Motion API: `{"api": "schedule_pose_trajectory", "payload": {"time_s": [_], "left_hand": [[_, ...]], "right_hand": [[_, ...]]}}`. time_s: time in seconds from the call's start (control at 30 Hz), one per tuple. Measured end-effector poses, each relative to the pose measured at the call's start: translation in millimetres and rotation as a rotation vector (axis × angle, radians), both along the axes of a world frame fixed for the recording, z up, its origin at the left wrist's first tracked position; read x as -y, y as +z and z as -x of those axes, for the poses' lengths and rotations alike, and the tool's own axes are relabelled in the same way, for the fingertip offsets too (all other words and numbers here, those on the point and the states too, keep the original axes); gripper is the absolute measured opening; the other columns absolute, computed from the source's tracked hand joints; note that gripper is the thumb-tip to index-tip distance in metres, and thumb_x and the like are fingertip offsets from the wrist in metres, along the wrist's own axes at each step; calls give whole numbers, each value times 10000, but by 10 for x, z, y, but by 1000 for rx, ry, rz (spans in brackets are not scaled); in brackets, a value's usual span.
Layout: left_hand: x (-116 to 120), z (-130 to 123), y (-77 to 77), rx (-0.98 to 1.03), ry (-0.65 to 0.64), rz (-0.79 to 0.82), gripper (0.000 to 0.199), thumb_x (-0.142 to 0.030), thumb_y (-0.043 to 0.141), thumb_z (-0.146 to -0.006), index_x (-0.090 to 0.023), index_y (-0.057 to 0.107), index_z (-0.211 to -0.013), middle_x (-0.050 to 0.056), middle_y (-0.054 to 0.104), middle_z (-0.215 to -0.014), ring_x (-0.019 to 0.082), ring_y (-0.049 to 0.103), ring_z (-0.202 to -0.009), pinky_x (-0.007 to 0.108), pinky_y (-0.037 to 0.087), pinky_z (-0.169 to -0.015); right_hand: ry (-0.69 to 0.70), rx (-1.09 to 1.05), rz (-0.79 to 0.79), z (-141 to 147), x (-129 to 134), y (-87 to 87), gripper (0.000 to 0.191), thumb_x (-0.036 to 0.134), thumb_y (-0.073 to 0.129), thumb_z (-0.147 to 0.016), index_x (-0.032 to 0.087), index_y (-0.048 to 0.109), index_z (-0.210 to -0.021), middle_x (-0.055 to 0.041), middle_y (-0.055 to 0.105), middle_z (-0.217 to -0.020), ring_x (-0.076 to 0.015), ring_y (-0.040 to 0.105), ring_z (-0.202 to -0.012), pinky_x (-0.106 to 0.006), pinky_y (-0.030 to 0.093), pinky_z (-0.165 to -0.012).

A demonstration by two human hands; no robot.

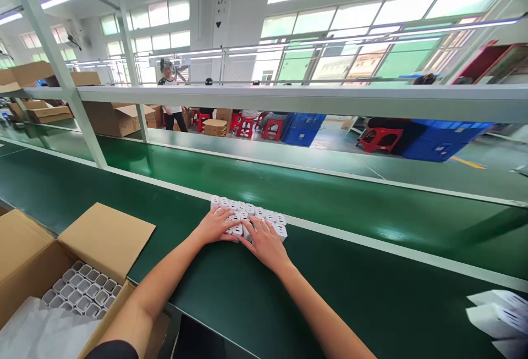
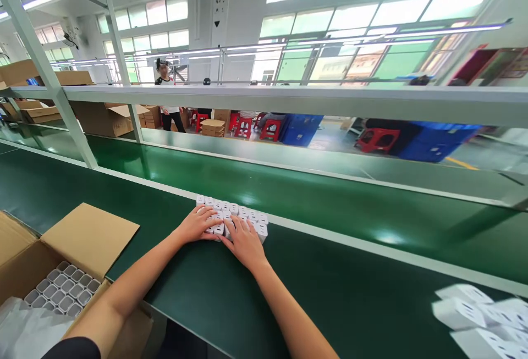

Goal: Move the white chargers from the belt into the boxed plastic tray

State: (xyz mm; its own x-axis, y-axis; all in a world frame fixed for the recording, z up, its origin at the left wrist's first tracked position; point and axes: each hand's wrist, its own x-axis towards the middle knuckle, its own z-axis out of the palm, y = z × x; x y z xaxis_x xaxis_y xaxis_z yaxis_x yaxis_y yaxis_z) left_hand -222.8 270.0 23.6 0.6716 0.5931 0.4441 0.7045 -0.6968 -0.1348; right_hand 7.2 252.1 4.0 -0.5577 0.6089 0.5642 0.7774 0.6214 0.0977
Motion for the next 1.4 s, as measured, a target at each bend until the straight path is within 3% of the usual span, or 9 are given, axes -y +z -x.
{"api": "schedule_pose_trajectory", "payload": {"time_s": [0.13, 0.27, 0.47, 0.6, 0.7, 1.1, 1.2, 1.27, 1.4], "left_hand": [[59, -34, 68, 19, 0, -36, 620, -652, 650, -838, -239, 634, -1299, 123, 603, -1330, 311, 533, -1282, 528, 367, -1137], [209, -174, 82, 69, -41, -66, 619, -685, 560, -883, -247, 615, -1317, 104, 619, -1309, 283, 531, -1287, 502, 372, -1148], [292, -435, -10, 206, -45, -69, 445, -553, 531, -951, -245, 641, -1254, 79, 650, -1249, 235, 566, -1237, 440, 402, -1138], [313, -346, -63, 325, 20, -91, 393, -481, 540, -955, -231, 645, -1239, 85, 659, -1215, 236, 576, -1211, 455, 400, -1143], [312, -225, -61, 403, 73, -121, 403, -458, 516, -964, -209, 631, -1260, 102, 652, -1219, 247, 566, -1217, 462, 412, -1130], [278, -82, 14, 549, 177, -221, 371, -416, 492, -984, -184, 606, -1249, 91, 662, -1200, 225, 593, -1159, 438, 425, -1086], [257, -54, 9, 570, 194, -259, 365, -417, 492, -987, -183, 602, -1244, 84, 666, -1193, 223, 599, -1142, 425, 428, -1070], [222, -35, 1, 584, 217, -286, 363, -419, 489, -990, -179, 599, -1239, 87, 669, -1188, 226, 600, -1138, 418, 434, -1055], [188, 93, 38, 578, 262, -325, 373, -438, 464, -1005, -174, 593, -1236, 84, 673, -1169, 210, 602, -1129, 383, 452, -1028]], "right_hand": [[2, -15, -33, -70, 41, 83, 435, 421, 437, -1029, 155, 596, -1334, -177, 555, -1373, -317, 555, -1234, -549, 415, -1062], [-8, -167, -74, -343, 186, 152, 457, 460, 404, -1040, 174, 584, -1348, -140, 572, -1359, -280, 573, -1211, -489, 446, -1052], [-151, -534, 34, -784, 270, -48, 528, 565, 356, -1017, 166, 614, -1248, -135, 616, -1254, -291, 588, -1173, -489, 508, -969], [-230, -756, 154, -941, 308, -204, 600, 618, 376, -971, 121, 615, -1209, -172, 621, -1173, -311, 605, -1119, -500, 526, -939], [-259, -832, 212, -996, 318, -216, 621, 628, 401, -942, 113, 609, -1221, -186, 612, -1172, -318, 615, -1077, -491, 544, -896], [-277, -809, 263, -971, 374, -167, 538, 530, 425, -903, 146, 599, -1237, -161, 602, -1195, -307, 610, -1089, -437, 552, -855], [-279, -803, 217, -935, 423, -48, 504, 502, 421, -903, 139, 601, -1202, -154, 619, -1146, -289, 633, -1030, -444, 548, -873], [-227, -750, 136, -996, 489, 134, 461, 478, 426, -920, 149, 602, -1190, -145, 628, -1132, -281, 640, -1018, -448, 545, -891], [-95, -506, -51, -1619, 759, 620, 405, 489, 484, -937, 239, 600, -1234, -115, 627, -1194, -296, 616, -1101, -476, 491, -994]]}}
